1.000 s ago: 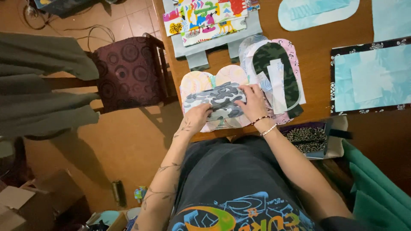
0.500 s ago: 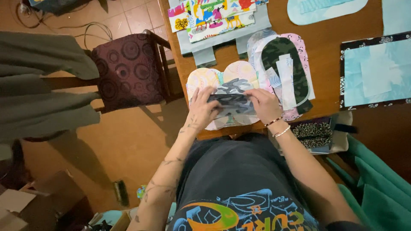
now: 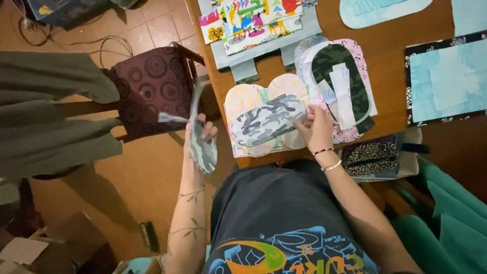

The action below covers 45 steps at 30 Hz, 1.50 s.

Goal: Organizing and sorting various fabric pieces and patterns on a work table

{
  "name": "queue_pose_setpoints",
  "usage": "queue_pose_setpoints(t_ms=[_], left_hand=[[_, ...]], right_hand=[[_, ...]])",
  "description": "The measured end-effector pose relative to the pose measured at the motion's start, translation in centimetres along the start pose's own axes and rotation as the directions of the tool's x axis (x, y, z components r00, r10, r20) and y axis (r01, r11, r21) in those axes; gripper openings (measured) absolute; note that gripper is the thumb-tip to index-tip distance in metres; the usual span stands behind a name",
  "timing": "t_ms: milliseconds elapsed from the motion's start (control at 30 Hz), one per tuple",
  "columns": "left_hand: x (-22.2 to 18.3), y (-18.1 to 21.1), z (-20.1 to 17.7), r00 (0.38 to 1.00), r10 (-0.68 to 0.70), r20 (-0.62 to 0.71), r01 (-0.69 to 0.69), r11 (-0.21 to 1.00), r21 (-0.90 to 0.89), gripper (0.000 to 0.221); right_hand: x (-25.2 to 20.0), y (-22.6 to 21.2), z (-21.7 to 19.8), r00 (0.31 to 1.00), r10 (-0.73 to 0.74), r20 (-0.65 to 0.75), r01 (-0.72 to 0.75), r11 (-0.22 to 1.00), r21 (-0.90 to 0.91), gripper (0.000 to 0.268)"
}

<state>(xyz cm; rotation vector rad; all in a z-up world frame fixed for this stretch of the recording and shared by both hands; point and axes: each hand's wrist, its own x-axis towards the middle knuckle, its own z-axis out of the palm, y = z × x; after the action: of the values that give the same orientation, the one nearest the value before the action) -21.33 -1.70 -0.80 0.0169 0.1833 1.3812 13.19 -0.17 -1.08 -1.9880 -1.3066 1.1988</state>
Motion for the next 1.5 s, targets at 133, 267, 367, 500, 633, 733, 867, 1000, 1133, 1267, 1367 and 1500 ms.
queue_pose_setpoints(t_ms=[133, 267, 367, 500, 633, 733, 867, 1000, 1133, 1267, 1367, 1500], left_hand=[[0.8, 1.3, -4.2, 0.908, -0.111, 0.404, 0.087, 0.993, 0.078, 0.019], [1.5, -0.5, 1.5, 0.972, -0.232, 0.041, 0.07, 0.447, 0.892, 0.019], [2.0, -3.0, 2.3, 0.977, -0.174, -0.12, 0.112, -0.055, 0.992, 0.028], [2.4, -6.1, 2.0, 0.948, -0.306, -0.084, -0.005, -0.279, 0.96, 0.035], [3.1, -8.3, -0.2, 0.954, -0.27, -0.131, 0.028, -0.353, 0.935, 0.035], [3.8, -8.8, -1.3, 0.953, -0.242, -0.183, 0.032, -0.521, 0.853, 0.035], [4.1, -8.6, -1.0, 0.965, -0.201, -0.17, 0.019, -0.59, 0.807, 0.037], [4.4, -8.1, -0.8, 0.97, -0.224, -0.097, -0.029, -0.502, 0.865, 0.04], [5.8, -8.5, -0.3, 0.963, -0.225, -0.147, 0.038, -0.426, 0.904, 0.034], [8.0, -8.8, -2.5, 0.959, -0.229, -0.166, 0.011, -0.557, 0.831, 0.033], [9.4, -9.5, -3.3, 0.951, -0.247, -0.185, 0.004, -0.59, 0.807, 0.033], [10.2, -10.0, -5.6, 0.954, -0.229, -0.191, 0.004, -0.632, 0.775, 0.027]], right_hand=[[-0.3, 0.5, 1.8, 0.992, -0.113, -0.058, 0.099, 0.973, -0.211, 0.077], [0.8, 1.9, 1.9, 0.997, -0.074, -0.032, 0.073, 0.997, -0.03, 0.06], [0.7, 1.3, 1.6, 0.979, -0.187, -0.08, 0.182, 0.981, -0.067, 0.027], [0.2, 1.2, 1.0, 0.903, -0.388, -0.183, 0.364, 0.919, -0.153, 0.022], [0.7, 2.1, 1.1, 0.856, -0.469, -0.218, 0.435, 0.881, -0.187, 0.024], [1.2, 2.6, 1.5, 0.832, -0.504, -0.231, 0.437, 0.852, -0.287, 0.022], [1.3, 2.2, 1.7, 0.884, -0.375, -0.278, 0.336, 0.925, -0.181, 0.025], [2.2, 3.2, 1.9, 0.886, -0.367, -0.284, 0.331, 0.929, -0.168, 0.03], [3.2, 5.0, 2.7, 0.902, -0.309, -0.301, 0.289, 0.951, -0.111, 0.024], [3.1, 5.0, 2.5, 0.959, -0.138, -0.247, 0.162, 0.984, 0.076, 0.019], [3.0, 4.2, 2.4, 0.975, -0.025, -0.22, 0.063, 0.984, 0.164, 0.024], [1.0, 1.6, 3.0, 0.981, 0.127, -0.149, -0.067, 0.932, 0.357, 0.065]])
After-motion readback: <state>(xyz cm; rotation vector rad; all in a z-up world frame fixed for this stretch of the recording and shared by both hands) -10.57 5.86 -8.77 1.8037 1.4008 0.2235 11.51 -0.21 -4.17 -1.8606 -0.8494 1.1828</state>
